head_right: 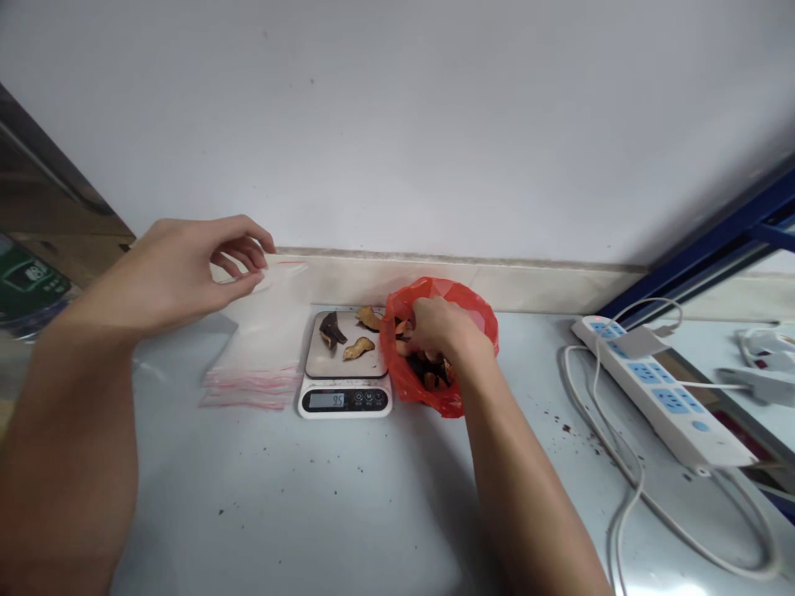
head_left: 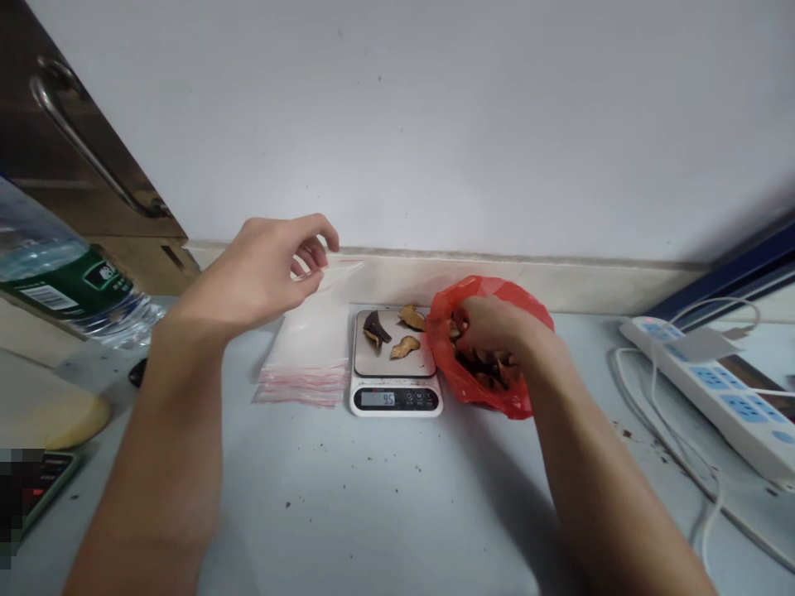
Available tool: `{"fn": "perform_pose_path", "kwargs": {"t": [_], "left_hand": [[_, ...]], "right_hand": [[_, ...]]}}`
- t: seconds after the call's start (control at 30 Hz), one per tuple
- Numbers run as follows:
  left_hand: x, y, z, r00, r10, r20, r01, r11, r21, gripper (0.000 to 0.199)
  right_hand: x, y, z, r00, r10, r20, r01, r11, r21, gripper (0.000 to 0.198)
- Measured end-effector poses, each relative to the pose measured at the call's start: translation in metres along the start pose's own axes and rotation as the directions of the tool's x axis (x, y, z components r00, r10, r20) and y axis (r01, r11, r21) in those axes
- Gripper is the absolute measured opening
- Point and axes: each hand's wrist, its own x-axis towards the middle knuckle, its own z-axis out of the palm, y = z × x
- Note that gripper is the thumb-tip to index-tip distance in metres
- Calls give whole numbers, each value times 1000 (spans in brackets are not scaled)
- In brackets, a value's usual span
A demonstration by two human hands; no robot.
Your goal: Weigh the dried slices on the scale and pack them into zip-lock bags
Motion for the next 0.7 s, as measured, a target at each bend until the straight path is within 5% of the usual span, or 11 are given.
{"fn": "perform_pose_path", "kwargs": {"t": [0.13, 0.33, 0.57, 0.7], "left_hand": [[0, -2, 1, 1000, -1, -5, 1, 1000, -9, 25], [-1, 0, 0, 1000, -19, -11, 19, 1000, -3, 25], [-1, 0, 0, 999, -46, 18, 46, 999, 0, 27], [-1, -2, 1, 999, -29, 23, 29, 1000, 5, 27]], "right_hand": [[1, 7, -5, 998, 47, 41, -50, 997, 63, 23], [-8, 15, -17, 994, -21, -108, 51, 959, 279, 33], [-19, -11, -15, 946, -209, -249, 320, 739, 593, 18], [-5, -32, 6, 941, -231, -246, 336, 720, 607, 21]]}}
